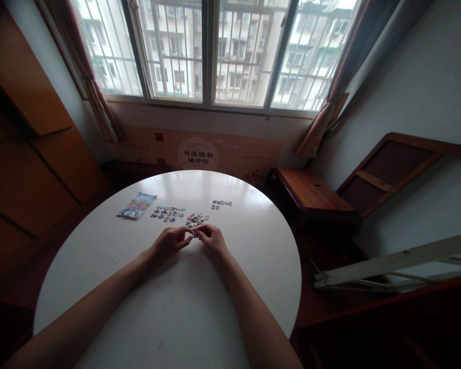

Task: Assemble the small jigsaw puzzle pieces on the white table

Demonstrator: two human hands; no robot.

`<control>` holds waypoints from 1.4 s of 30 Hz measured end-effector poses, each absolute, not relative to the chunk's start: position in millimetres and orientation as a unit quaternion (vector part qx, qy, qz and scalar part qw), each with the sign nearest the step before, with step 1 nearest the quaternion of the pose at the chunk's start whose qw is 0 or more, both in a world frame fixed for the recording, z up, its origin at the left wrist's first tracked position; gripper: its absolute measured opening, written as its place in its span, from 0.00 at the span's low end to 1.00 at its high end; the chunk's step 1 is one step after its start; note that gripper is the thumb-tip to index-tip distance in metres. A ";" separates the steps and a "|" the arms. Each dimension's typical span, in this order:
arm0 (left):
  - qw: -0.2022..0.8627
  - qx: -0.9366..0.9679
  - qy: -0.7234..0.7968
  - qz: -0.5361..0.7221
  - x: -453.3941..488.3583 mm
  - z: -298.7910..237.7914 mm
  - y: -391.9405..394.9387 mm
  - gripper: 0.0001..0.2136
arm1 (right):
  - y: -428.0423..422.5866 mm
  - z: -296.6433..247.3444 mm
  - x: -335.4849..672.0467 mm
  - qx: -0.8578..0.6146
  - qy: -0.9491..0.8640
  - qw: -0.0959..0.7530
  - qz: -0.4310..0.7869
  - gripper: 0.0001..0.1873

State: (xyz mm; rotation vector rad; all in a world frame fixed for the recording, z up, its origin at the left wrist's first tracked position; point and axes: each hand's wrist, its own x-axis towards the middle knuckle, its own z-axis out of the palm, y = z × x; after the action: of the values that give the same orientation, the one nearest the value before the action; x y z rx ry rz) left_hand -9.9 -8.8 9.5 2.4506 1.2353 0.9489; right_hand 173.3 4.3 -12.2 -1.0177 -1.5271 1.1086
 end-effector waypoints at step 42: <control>0.280 0.779 0.441 0.346 -15.4 -4.7 7.4 0.12 | -8.4 -3.9 173.5 -0.469 -0.727 0.419 0.275 0.07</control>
State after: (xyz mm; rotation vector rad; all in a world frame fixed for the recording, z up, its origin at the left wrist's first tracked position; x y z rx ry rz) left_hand -15.4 7.4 -4.7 2.0901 1.1824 0.9280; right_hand 173.5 -8.4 -3.9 -1.1758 -1.8237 0.6907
